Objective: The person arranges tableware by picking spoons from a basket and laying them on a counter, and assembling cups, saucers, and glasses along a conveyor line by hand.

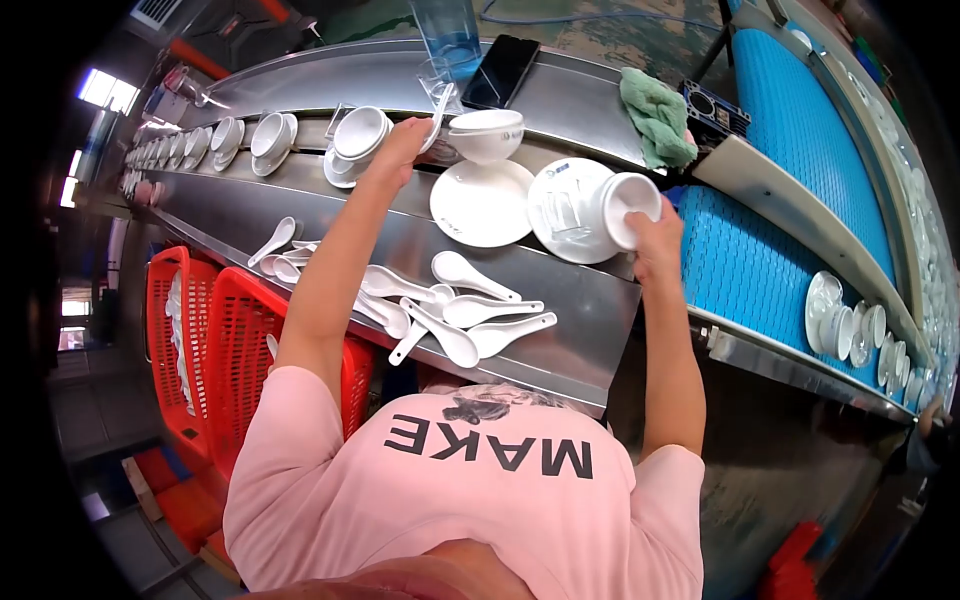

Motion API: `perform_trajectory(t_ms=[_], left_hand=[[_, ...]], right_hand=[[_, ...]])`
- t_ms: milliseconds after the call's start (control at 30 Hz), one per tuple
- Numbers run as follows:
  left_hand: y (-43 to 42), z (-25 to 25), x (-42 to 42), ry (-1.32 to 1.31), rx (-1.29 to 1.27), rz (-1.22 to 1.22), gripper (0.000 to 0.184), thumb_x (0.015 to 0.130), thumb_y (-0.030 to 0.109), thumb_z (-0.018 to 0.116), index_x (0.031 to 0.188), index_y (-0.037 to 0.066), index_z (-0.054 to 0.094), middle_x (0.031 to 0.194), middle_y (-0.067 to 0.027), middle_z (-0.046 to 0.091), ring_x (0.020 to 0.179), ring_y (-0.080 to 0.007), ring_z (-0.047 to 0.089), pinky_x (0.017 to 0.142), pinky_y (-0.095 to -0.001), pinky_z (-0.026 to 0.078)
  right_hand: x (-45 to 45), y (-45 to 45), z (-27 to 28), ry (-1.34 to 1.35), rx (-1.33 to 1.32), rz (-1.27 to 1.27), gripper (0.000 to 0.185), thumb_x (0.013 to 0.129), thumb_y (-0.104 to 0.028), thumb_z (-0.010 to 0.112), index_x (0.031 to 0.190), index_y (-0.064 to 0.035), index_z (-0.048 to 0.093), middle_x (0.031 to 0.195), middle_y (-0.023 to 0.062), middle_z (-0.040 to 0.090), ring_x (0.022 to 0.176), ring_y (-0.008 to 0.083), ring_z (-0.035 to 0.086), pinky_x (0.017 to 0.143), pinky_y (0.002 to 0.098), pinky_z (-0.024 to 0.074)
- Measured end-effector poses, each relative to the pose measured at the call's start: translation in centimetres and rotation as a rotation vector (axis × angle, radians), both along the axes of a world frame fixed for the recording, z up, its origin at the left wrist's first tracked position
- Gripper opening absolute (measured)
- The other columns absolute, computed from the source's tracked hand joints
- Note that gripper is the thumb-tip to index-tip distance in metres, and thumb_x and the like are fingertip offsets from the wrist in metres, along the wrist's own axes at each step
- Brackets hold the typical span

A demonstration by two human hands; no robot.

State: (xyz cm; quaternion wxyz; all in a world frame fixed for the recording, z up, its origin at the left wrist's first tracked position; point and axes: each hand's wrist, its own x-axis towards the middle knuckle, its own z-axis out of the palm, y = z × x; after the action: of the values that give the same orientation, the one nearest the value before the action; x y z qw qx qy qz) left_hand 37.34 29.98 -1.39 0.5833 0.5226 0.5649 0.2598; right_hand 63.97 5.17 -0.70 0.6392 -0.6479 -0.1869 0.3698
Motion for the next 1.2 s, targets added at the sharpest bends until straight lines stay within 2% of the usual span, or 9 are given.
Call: perform_trajectory(t_ms=[200, 467, 600, 633, 767, 833, 933, 1033, 1200], left_hand=[[-0.5, 3.2, -2.0, -0.128, -0.111, -0.062, 0.020, 0.087, 0.020, 0.042, 0.095, 0.005, 0.052, 0.094, -0.0081, 0.061, 0.079, -0.0152, 0.057, 0.065, -0.0278, 0.045], [-7.6, 7.7, -6.4, 0.082, -0.044, -0.368, 0.012, 0.085, 0.016, 0.046, 0.084, 0.005, 0.051, 0.074, -0.0052, 0.056, 0.066, -0.0112, 0.055, 0.058, -0.0251, 0.043], [-12.7, 7.2, -4.6, 0.237, 0.442, -0.816, 0.013, 0.084, 0.017, 0.050, 0.090, 0.006, 0.053, 0.069, -0.0092, 0.056, 0.060, -0.0172, 0.056, 0.056, -0.0301, 0.044], [-12.6, 7.0, -4.3, 0.412, 0.530, -0.864, 0.015, 0.084, 0.019, 0.051, 0.092, 0.007, 0.053, 0.071, -0.0148, 0.057, 0.063, -0.0270, 0.056, 0.058, -0.0338, 0.044], [-7.2, 2.7, -7.1, 0.455, 0.634, -0.695, 0.016, 0.083, 0.019, 0.052, 0.090, 0.005, 0.054, 0.072, -0.0176, 0.057, 0.066, -0.0352, 0.055, 0.059, -0.0379, 0.043], [-3.8, 1.9, -9.9, 0.573, 0.680, -0.608, 0.014, 0.082, 0.017, 0.053, 0.087, 0.003, 0.055, 0.071, -0.0152, 0.057, 0.064, -0.0252, 0.055, 0.059, -0.0331, 0.042], [-1.9, 4.3, -13.3, 0.347, 0.338, -0.447, 0.014, 0.081, 0.014, 0.053, 0.084, 0.000, 0.057, 0.072, -0.0017, 0.055, 0.066, -0.0103, 0.049, 0.060, -0.0243, 0.040], [-0.7, 4.0, -14.7, 0.282, 0.202, -0.176, 0.014, 0.079, 0.014, 0.054, 0.083, 0.001, 0.058, 0.075, 0.0006, 0.056, 0.068, -0.0095, 0.049, 0.061, -0.0231, 0.040], [0.9, 0.4, -15.2, 0.547, 0.346, -0.135, 0.022, 0.077, 0.020, 0.057, 0.087, 0.001, 0.060, 0.079, -0.0061, 0.059, 0.071, -0.0147, 0.055, 0.065, -0.0274, 0.043]], right_hand=[[-1.9, 2.2, 0.3, -0.103, -0.044, -0.004, 0.039, 0.065, -0.001, 0.056, 0.103, 0.0027, 0.055, 0.089, 0.0091, 0.060, 0.077, 0.0168, 0.057, 0.067, 0.0273, 0.0454], [1.7, 1.8, -1.3, -0.086, -0.025, 0.048, 0.042, 0.065, 0.002, 0.051, 0.107, 0.0026, 0.053, 0.093, 0.0105, 0.059, 0.079, 0.0187, 0.059, 0.068, 0.0285, 0.0480], [0.8, 2.5, -0.7, -0.042, -0.104, 0.096, 0.042, 0.067, -0.002, 0.050, 0.108, 0.0034, 0.051, 0.094, 0.0102, 0.058, 0.079, 0.0192, 0.058, 0.067, 0.0287, 0.0480], [0.2, 3.0, -0.3, -0.031, -0.124, 0.098, 0.042, 0.067, -0.003, 0.049, 0.109, 0.0035, 0.051, 0.096, 0.0098, 0.058, 0.082, 0.0184, 0.057, 0.071, 0.0272, 0.0460], [-1.4, 5.1, -0.2, 0.026, -0.018, 0.205, 0.049, 0.066, 0.003, 0.047, 0.115, 0.0048, 0.047, 0.103, 0.0131, 0.056, 0.092, 0.0207, 0.055, 0.078, 0.0284, 0.0435], [-2.7, 6.1, 0.7, 0.013, -0.047, 0.213, 0.051, 0.065, 0.003, 0.047, 0.116, 0.0050, 0.046, 0.102, 0.0135, 0.056, 0.092, 0.0211, 0.055, 0.080, 0.0285, 0.0426], [-3.1, 7.4, 0.3, 0.013, -0.087, 0.222, 0.052, 0.064, 0.003, 0.047, 0.116, 0.0054, 0.046, 0.102, 0.0138, 0.056, 0.092, 0.0214, 0.054, 0.082, 0.0284, 0.0411], [-3.6, 8.0, 0.7, 0.023, -0.106, 0.262, 0.052, 0.065, 0.003, 0.047, 0.116, 0.0050, 0.046, 0.102, 0.0140, 0.056, 0.092, 0.0210, 0.054, 0.081, 0.0284, 0.0413], [-4.1, 8.7, 1.9, -0.060, -0.182, 0.291, 0.048, 0.066, 0.000, 0.048, 0.114, 0.0039, 0.049, 0.098, 0.0129, 0.058, 0.086, 0.0210, 0.056, 0.076, 0.0291, 0.0435]])
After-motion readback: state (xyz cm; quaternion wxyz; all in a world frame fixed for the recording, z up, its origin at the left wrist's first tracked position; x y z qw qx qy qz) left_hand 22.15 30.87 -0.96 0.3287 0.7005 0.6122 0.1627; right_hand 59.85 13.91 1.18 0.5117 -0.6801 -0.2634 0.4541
